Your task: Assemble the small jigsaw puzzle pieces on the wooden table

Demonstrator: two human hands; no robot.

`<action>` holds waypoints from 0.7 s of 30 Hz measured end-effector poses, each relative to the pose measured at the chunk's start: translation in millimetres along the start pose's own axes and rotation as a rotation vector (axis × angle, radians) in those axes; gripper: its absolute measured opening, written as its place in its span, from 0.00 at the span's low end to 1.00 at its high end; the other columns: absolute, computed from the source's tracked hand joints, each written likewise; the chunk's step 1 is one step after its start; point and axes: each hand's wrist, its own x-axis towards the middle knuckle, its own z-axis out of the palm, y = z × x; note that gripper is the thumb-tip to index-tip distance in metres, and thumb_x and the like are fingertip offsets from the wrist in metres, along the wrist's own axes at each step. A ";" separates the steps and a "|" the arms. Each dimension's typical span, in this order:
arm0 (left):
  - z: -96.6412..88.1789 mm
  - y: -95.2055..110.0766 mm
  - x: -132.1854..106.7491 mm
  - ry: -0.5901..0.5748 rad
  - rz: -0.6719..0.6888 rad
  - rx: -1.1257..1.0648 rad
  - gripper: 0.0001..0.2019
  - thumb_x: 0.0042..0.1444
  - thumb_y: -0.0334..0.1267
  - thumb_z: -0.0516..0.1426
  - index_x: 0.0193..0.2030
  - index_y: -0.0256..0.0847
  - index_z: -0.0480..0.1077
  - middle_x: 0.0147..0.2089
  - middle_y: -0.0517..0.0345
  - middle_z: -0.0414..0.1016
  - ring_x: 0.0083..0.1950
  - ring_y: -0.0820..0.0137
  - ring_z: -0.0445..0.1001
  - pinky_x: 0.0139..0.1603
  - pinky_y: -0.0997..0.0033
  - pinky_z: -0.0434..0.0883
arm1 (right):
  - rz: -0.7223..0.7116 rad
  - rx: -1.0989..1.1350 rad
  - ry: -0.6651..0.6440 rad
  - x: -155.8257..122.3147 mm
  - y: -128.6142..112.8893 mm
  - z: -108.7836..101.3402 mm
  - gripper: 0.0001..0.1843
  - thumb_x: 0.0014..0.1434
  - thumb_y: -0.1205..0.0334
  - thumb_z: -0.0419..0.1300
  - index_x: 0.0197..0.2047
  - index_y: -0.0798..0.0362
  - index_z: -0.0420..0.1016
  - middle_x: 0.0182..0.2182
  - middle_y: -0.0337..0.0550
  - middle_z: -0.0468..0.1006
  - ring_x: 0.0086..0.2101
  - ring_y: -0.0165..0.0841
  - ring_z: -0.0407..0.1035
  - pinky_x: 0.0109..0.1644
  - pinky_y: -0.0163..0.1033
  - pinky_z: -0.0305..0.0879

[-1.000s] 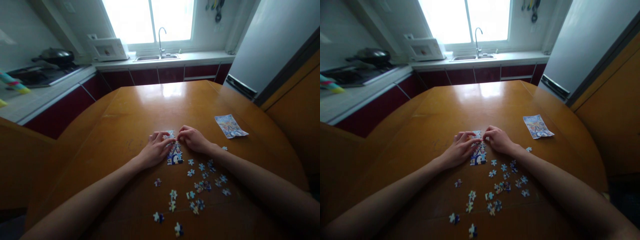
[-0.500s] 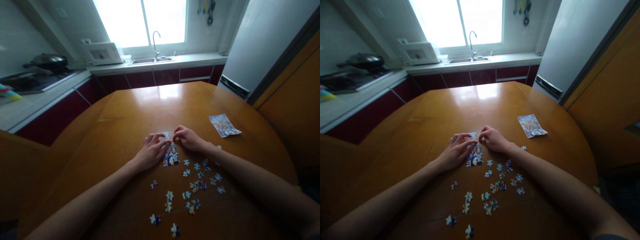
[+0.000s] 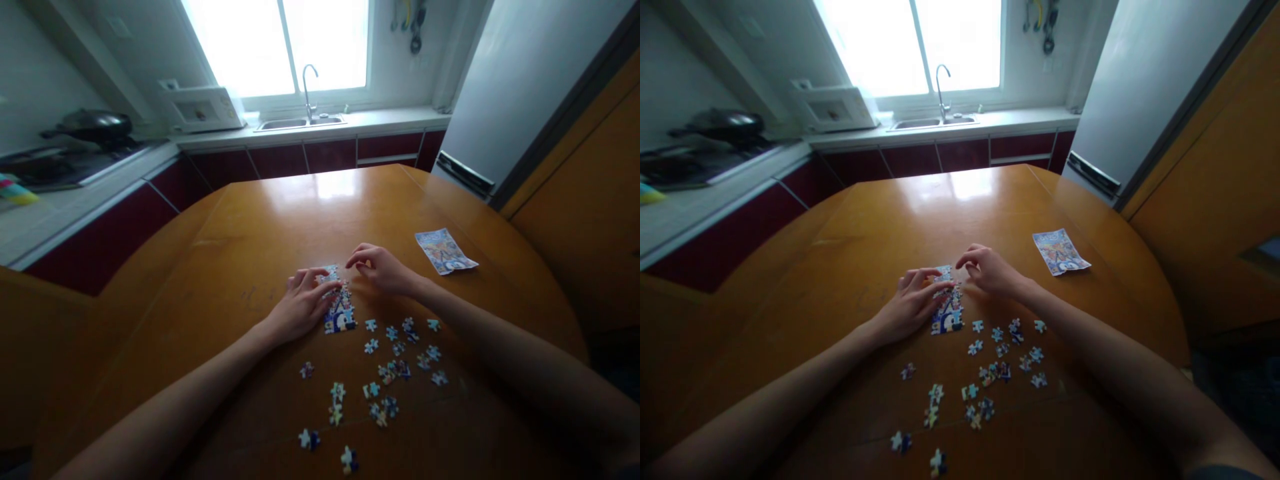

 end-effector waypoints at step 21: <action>-1.4 0.5 0.3 0.021 0.018 -0.036 0.16 0.69 0.43 0.54 0.61 0.59 0.70 0.61 0.53 0.64 0.62 0.56 0.59 0.64 0.46 0.62 | 0.271 -0.403 -0.304 -108.9 -43.9 -15.7 0.03 0.60 0.66 0.64 0.33 0.51 0.78 0.37 0.46 0.77 0.38 0.38 0.69 0.41 0.42 0.63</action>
